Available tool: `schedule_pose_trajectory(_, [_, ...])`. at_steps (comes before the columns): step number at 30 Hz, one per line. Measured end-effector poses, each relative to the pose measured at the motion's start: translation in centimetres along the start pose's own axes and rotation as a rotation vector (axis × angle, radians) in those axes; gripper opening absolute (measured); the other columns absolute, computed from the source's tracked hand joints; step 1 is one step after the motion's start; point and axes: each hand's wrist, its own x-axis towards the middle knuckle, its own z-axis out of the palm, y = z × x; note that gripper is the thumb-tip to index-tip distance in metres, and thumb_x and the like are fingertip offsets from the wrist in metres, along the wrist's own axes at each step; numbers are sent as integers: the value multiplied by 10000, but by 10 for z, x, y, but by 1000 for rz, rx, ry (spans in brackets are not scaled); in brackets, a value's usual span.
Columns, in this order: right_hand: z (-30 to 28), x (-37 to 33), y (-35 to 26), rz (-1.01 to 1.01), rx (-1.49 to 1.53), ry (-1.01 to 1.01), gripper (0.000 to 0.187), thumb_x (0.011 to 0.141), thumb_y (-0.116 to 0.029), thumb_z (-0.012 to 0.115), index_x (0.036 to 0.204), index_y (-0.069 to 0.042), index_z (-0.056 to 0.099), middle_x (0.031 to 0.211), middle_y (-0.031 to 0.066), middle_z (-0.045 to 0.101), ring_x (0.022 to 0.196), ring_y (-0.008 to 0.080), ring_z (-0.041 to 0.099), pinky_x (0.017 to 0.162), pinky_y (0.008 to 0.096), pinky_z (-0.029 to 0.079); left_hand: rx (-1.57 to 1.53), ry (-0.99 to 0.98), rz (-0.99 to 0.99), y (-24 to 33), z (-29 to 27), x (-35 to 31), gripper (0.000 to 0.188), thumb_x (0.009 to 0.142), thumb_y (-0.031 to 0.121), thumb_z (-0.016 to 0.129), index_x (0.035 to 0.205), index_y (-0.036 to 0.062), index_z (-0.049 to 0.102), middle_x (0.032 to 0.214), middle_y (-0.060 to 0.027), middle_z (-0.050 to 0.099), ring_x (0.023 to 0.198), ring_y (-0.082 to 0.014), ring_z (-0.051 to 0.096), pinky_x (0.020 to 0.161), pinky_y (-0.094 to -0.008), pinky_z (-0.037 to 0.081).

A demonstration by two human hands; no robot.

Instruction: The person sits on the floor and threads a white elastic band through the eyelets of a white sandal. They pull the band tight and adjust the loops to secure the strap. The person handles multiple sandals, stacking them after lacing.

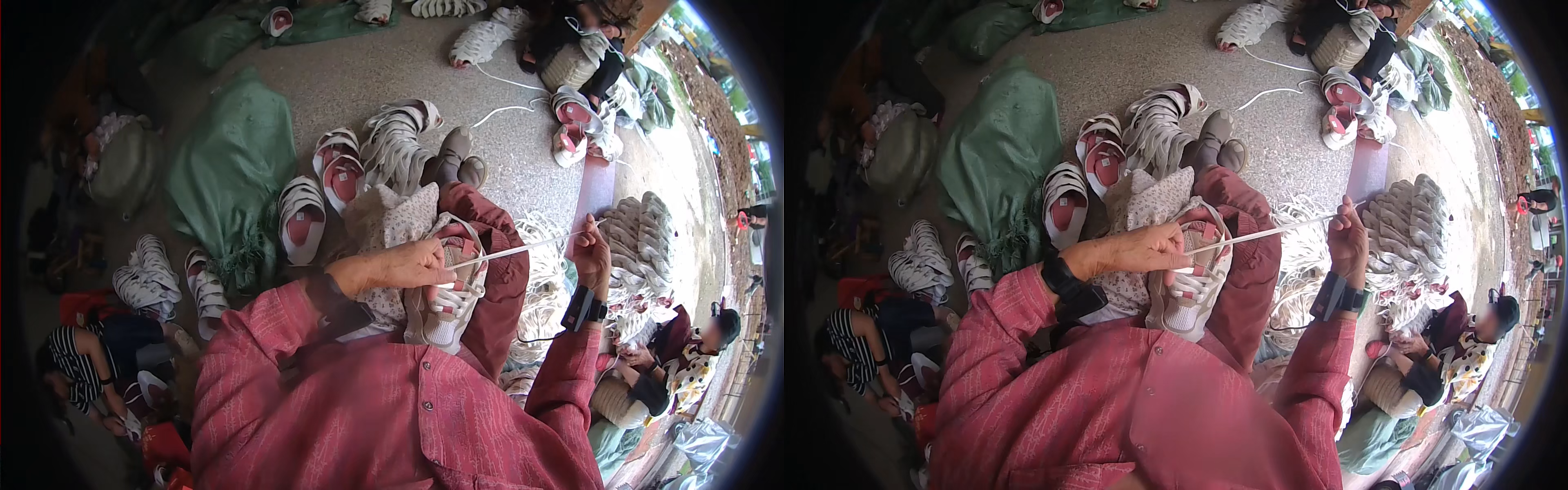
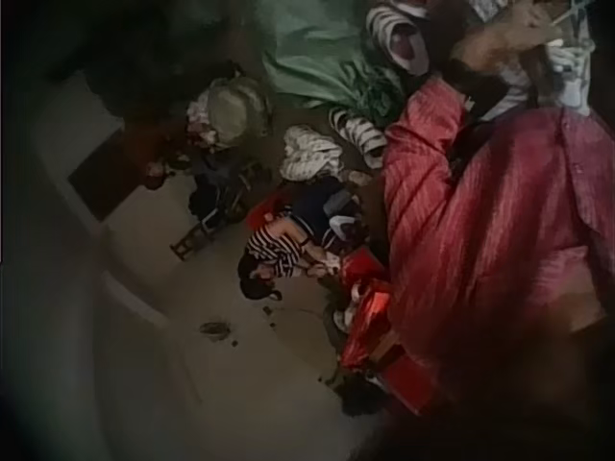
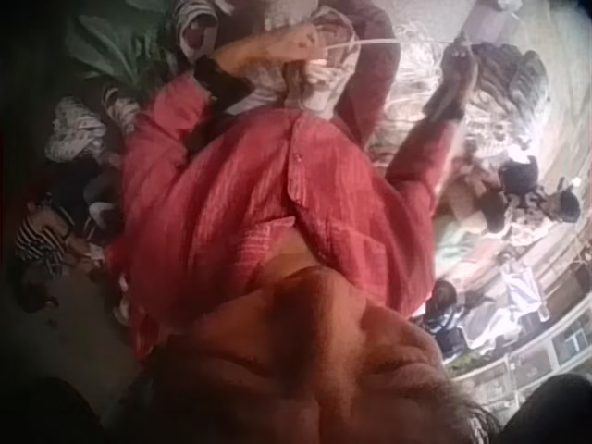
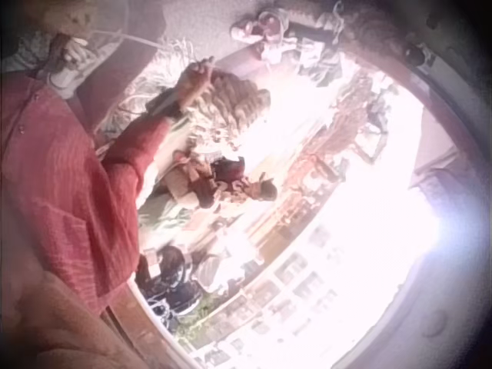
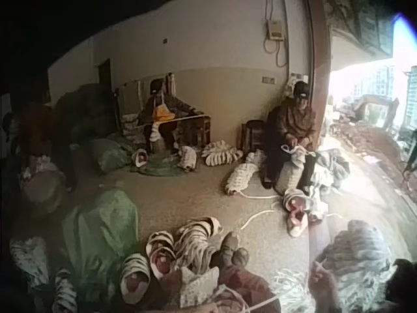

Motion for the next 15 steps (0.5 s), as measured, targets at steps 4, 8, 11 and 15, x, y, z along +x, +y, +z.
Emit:
schedule_pose_trajectory(4, [66, -31, 5, -90, -287, 6, 285, 1020, -127, 561, 1265, 18, 540, 931, 51, 632, 640, 77, 532, 573, 209, 478, 267, 151, 238, 5, 7, -15, 286, 953, 291, 664, 1130, 68, 636, 1046, -82, 666, 940, -163, 596, 828, -313, 470])
schedule_pose_trajectory(8, [148, -67, 2, -267, -575, -35, 303, 1048, -191, 521, 1251, 30, 566, 1007, 114, 679, 645, 94, 614, 532, 217, 493, 438, 523, 617, 5, -10, -2, 200, 888, 218, 706, 992, 47, 706, 929, -73, 650, 959, -197, 612, 856, -330, 477])
schedule_pose_trajectory(11, [174, -89, -6, -373, -699, -166, 319, 1057, -219, 498, 1219, 40, 591, 1029, 159, 693, 658, 116, 652, 550, 228, 516, 388, 456, 652, 19, -15, 20, 216, 859, 179, 715, 1040, 62, 709, 936, -83, 657, 964, -220, 623, 878, -341, 480])
schedule_pose_trajectory(15, [215, -109, 8, -630, -1028, -17, 265, 1035, -172, 528, 1086, 43, 675, 831, 108, 694, 618, 107, 633, 560, 227, 490, 217, 282, 568, 42, -12, 28, 270, 843, 195, 734, 1081, 71, 707, 923, -86, 667, 870, -246, 646, 826, -363, 512])
